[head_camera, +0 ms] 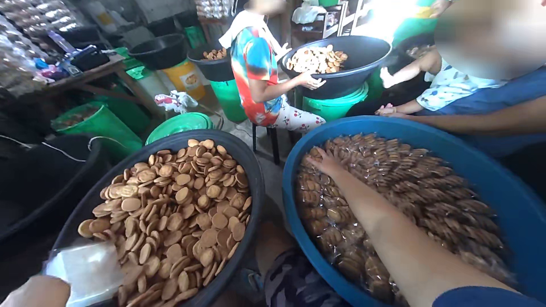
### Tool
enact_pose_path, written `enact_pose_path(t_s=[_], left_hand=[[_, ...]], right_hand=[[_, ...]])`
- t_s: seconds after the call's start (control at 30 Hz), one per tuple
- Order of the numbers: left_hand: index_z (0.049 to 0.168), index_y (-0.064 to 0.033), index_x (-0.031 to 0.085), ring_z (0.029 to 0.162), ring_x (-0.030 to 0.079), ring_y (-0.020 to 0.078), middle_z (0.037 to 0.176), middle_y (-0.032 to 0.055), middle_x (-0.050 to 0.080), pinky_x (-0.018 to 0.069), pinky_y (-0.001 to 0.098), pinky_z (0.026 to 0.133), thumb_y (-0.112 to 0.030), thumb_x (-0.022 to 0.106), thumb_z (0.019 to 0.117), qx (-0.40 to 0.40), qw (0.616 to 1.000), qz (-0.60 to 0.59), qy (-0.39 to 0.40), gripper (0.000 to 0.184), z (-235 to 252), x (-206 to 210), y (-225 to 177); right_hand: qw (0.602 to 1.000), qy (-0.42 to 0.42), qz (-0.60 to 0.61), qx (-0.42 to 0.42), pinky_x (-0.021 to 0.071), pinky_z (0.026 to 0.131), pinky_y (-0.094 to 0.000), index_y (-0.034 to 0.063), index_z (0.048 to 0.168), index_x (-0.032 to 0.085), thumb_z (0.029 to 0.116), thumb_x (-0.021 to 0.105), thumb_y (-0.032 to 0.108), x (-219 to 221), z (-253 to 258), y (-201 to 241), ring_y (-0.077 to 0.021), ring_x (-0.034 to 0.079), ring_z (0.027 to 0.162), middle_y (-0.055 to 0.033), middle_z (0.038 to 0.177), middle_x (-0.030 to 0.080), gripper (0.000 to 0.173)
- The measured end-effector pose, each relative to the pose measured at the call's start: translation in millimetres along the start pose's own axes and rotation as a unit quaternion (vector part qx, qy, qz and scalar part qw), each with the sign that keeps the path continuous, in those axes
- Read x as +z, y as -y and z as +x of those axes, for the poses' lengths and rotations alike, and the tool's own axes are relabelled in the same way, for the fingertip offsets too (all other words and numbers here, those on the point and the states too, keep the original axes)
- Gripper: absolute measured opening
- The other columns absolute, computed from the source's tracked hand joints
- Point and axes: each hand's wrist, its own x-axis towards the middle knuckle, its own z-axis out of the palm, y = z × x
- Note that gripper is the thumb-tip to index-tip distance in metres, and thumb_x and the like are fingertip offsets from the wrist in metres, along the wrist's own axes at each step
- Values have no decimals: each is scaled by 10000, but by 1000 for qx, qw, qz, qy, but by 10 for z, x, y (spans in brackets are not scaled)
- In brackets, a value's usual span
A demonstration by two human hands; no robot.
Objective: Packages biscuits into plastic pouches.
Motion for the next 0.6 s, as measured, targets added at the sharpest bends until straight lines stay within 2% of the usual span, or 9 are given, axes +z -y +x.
enact_pose_path(t_s=[0.1,0.17,0.2,0.27,0.37,0.47,0.5,0.57,0.6], left_hand=[[1169,81,662,1142,624,540,1200,365,644,470,747,902,-204,564,999,58,989,-131,-48,346,-472,-650,-218],[1113,73,692,1086,611,608,1122,398,649,420,816,852,-270,572,1019,115,954,-252,-116,375,-763,-953,-322],[1144,69,679,1105,595,619,1141,399,642,401,827,875,-301,601,1016,126,934,-312,-122,400,-967,-1169,-429],[1223,56,637,1144,602,559,1190,353,645,424,765,947,-205,666,970,133,893,-412,-124,365,-1301,-1464,-667],[1398,-87,611,1156,656,428,1234,231,691,484,653,994,-221,637,999,190,838,-491,-141,421,-1311,-1306,-1032],[1365,-171,685,1152,672,435,1253,183,714,474,693,963,-295,528,1071,230,826,-489,-157,355,-1240,-913,-1348],[1338,-169,701,1168,671,410,1274,155,711,480,679,975,-305,522,1076,238,826,-489,-145,345,-1208,-799,-1400],[1296,-109,697,1201,659,375,1304,136,694,486,647,1004,-256,543,1064,244,821,-503,-115,314,-1121,-645,-1424],[1297,-82,676,1180,665,382,1271,155,702,489,644,989,-213,554,1055,237,811,-523,-111,301,-1079,-594,-1410]], right_hand=[[1000,-26,7,-11,144,1155,-778,401,1615,300,841,455,888,83,77,-97,-495,73,1557,-181,1693,225,927],[999,-39,11,-25,133,1151,-790,383,1615,309,852,448,881,100,30,-101,-517,90,1547,-207,1681,241,922],[999,-43,11,-28,151,1160,-779,374,1615,316,858,447,874,93,8,-85,-514,114,1546,-209,1674,260,917],[998,-46,5,-42,158,1168,-765,319,1628,304,888,433,850,87,-22,-61,-529,106,1541,-241,1666,255,920],[999,-13,14,-35,195,1173,-745,285,1641,266,897,457,828,-21,-82,2,-521,140,1537,-265,1664,235,941],[999,46,-16,-19,263,1167,-716,241,1657,212,934,459,781,-179,-27,78,-541,236,1503,-327,1649,201,935],[998,52,-38,-19,260,1166,-718,215,1661,189,965,439,747,-261,-54,175,-560,221,1499,-349,1651,151,911],[996,-25,-63,-59,156,1150,-794,150,1653,220,1020,418,668,-392,-209,452,-621,79,1502,-381,1648,81,841],[989,-89,-53,-106,77,1146,-815,101,1625,297,1036,434,620,-438,-310,646,-623,48,1505,-381,1642,125,797]])
